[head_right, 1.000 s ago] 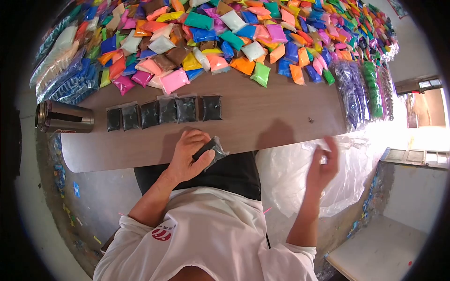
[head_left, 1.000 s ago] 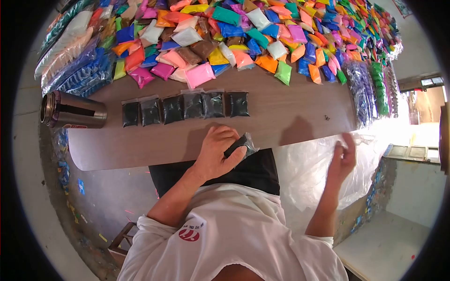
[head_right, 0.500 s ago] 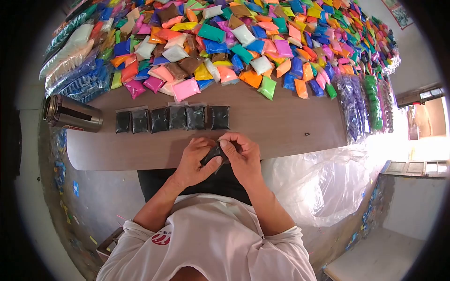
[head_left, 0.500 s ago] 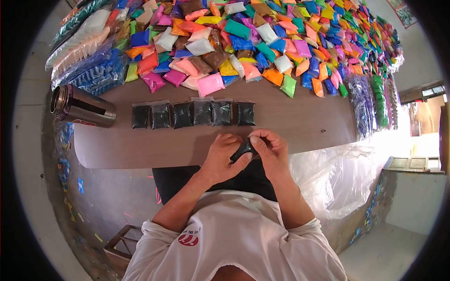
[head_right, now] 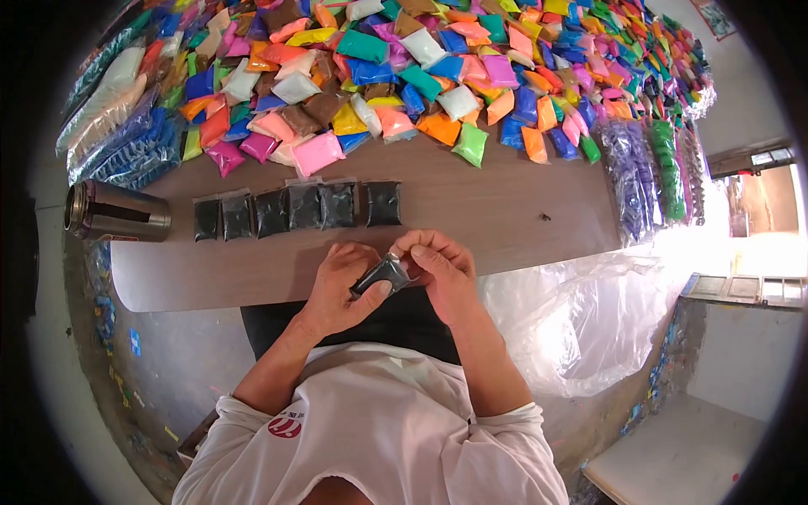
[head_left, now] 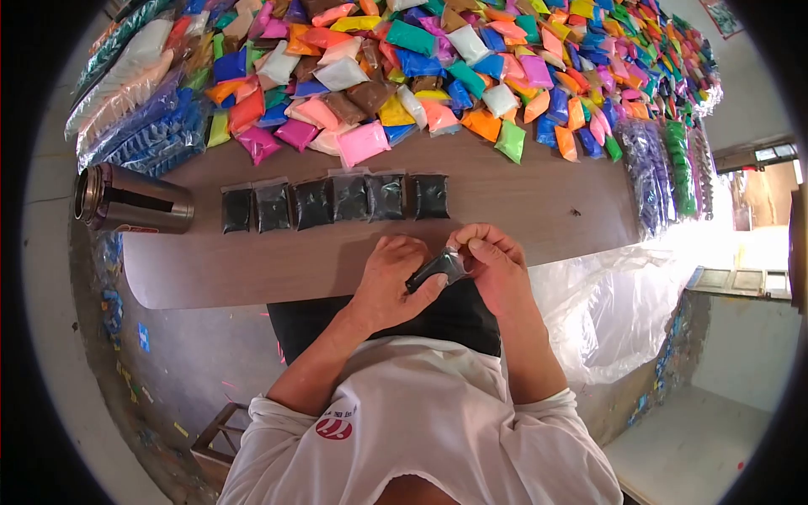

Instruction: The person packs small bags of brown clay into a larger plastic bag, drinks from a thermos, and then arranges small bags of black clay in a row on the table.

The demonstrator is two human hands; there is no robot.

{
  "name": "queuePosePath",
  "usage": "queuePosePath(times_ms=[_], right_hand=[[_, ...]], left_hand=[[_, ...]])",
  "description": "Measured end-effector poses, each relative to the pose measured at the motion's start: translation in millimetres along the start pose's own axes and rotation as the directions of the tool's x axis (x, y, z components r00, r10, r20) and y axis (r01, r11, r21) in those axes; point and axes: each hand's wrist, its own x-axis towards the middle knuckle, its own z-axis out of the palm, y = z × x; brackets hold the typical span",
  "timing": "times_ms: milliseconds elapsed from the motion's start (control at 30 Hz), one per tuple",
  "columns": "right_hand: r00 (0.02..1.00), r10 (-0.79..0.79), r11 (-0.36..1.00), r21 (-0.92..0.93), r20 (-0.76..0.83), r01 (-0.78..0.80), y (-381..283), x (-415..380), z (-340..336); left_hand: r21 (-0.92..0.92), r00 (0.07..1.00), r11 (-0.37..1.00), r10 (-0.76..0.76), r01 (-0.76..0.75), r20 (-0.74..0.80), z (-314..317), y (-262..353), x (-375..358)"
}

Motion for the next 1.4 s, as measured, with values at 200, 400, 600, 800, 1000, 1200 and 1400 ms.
queuePosePath(times_ms=[200, 400, 600, 800, 1000, 1200, 1400], right_hand=[[0.997, 0.076, 0.991, -0.115, 0.012, -0.074, -9.7, -3.6, 1.0], [0.996, 0.09, 0.995, -0.048, 0.0, -0.09, -9.1, -5.8, -6.5], [0.997, 0.072, 0.934, -0.352, 0.001, -0.067, -7.0, -12.9, -12.7], [0.992, 0.068, 0.949, -0.3, -0.109, -0.098, 3.9, -16.8, 10.1], [0.987, -0.04, 0.934, -0.358, -0.158, -0.02, 13.3, -18.5, 13.0], [0.966, -0.099, 0.699, -0.708, -0.238, -0.103, -51.0, 24.5, -31.7], [0.992, -0.05, 0.478, -0.874, -0.12, -0.081, -53.9, 64.6, -33.9]], left_hand=[[-0.03, 1.0, 1.0, -0.008, 0.007, -0.026, -0.4, 0.0, -1.1], [-0.078, 0.998, 0.997, 0.004, -0.009, -0.069, 0.7, 0.8, 0.4], [-0.079, 0.998, 0.997, -0.02, 0.016, -0.056, 0.2, 1.0, -0.3], [-0.043, 0.999, 0.999, -0.022, 0.021, -0.045, 0.6, 1.4, -1.5], [0.011, 0.999, 1.0, -0.017, 0.017, -0.035, 1.7, 4.2, 0.5], [0.068, 0.996, 0.998, 0.018, -0.012, -0.086, 6.3, 7.4, 2.3], [0.089, 0.995, 0.996, 0.028, -0.019, -0.1, 5.1, 10.5, 4.8]])
